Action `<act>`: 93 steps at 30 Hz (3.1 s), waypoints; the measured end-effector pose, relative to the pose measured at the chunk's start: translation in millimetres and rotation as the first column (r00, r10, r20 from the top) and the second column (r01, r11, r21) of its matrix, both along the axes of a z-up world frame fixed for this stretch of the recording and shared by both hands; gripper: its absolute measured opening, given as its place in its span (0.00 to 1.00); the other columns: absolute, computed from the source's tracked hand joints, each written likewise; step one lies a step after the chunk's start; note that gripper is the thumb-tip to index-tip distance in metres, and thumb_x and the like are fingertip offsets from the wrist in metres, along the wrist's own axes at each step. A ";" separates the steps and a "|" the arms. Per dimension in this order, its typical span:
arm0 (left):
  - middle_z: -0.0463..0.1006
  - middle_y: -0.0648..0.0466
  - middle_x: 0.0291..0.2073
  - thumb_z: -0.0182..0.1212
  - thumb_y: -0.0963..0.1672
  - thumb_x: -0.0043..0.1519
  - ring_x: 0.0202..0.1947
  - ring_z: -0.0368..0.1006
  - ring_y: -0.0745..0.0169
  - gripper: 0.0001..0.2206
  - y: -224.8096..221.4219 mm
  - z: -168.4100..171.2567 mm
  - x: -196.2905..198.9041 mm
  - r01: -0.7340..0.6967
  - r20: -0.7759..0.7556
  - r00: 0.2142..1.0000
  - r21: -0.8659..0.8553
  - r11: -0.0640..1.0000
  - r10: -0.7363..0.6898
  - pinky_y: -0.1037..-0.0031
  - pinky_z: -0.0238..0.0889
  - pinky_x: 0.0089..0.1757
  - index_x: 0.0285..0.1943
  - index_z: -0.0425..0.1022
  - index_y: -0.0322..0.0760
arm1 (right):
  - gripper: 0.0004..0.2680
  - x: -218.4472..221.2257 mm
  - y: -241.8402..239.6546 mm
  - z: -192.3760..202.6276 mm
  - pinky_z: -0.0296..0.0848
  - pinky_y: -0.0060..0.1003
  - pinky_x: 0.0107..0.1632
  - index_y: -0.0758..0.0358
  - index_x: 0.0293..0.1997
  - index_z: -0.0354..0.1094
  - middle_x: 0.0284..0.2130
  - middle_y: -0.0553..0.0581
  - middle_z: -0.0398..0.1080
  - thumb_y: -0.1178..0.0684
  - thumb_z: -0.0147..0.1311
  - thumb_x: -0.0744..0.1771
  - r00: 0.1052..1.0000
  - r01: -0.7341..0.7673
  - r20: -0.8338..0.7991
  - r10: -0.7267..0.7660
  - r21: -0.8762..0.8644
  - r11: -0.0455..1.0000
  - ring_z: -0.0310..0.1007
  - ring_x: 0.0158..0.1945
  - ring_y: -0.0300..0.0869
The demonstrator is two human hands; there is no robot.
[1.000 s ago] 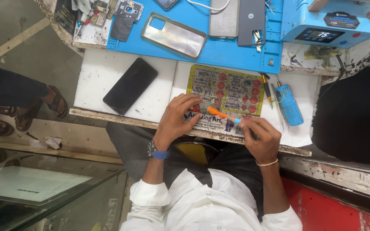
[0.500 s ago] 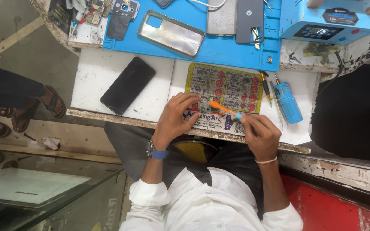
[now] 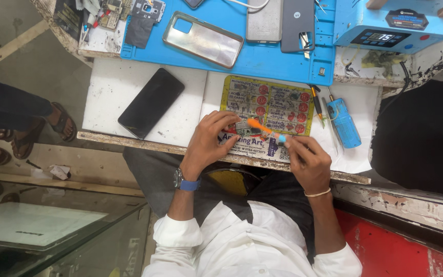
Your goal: The person uses a brush to scrub the internal circuit board and components of a mobile phone on a repair bench, moving the brush over different parts of the circuitry while holding it in place.
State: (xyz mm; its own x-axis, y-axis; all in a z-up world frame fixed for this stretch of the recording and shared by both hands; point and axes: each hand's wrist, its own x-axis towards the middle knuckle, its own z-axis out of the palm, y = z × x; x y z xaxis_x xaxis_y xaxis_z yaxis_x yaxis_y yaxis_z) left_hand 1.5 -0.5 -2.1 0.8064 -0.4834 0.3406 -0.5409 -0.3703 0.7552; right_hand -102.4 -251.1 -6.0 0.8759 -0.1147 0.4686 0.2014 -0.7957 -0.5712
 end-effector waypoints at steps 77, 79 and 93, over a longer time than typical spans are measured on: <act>0.80 0.47 0.48 0.56 0.33 0.60 0.45 0.79 0.59 0.21 0.0 9.5 -1.4 -0.015 -0.130 0.992 -0.112 0.994 0.001 0.72 0.75 0.46 0.64 0.72 0.30 | 0.06 1.5 5.6 13.4 0.75 0.34 0.33 0.60 0.44 0.80 0.35 0.56 0.77 0.58 0.64 0.65 0.950 0.028 -0.311 0.030 0.182 0.983 0.77 0.31 0.40; 0.81 0.47 0.48 0.56 0.33 0.60 0.45 0.79 0.59 0.21 -2.3 11.1 2.4 -0.005 -0.120 0.993 -0.129 0.992 -0.010 0.72 0.75 0.46 0.64 0.72 0.29 | 0.06 6.6 2.0 15.5 0.76 0.34 0.34 0.61 0.44 0.80 0.35 0.56 0.77 0.58 0.65 0.64 0.956 0.032 -0.294 0.024 0.182 0.983 0.77 0.33 0.40; 0.81 0.48 0.46 0.62 0.35 0.59 0.40 0.78 0.59 0.19 -6.1 19.4 0.6 -0.035 -0.155 0.988 -0.086 0.996 0.022 0.72 0.75 0.44 0.60 0.76 0.32 | 0.05 15.7 -24.0 19.4 0.76 0.33 0.35 0.63 0.39 0.80 0.32 0.54 0.75 0.59 0.66 0.62 0.958 0.072 -0.285 0.009 0.270 0.960 0.78 0.33 0.37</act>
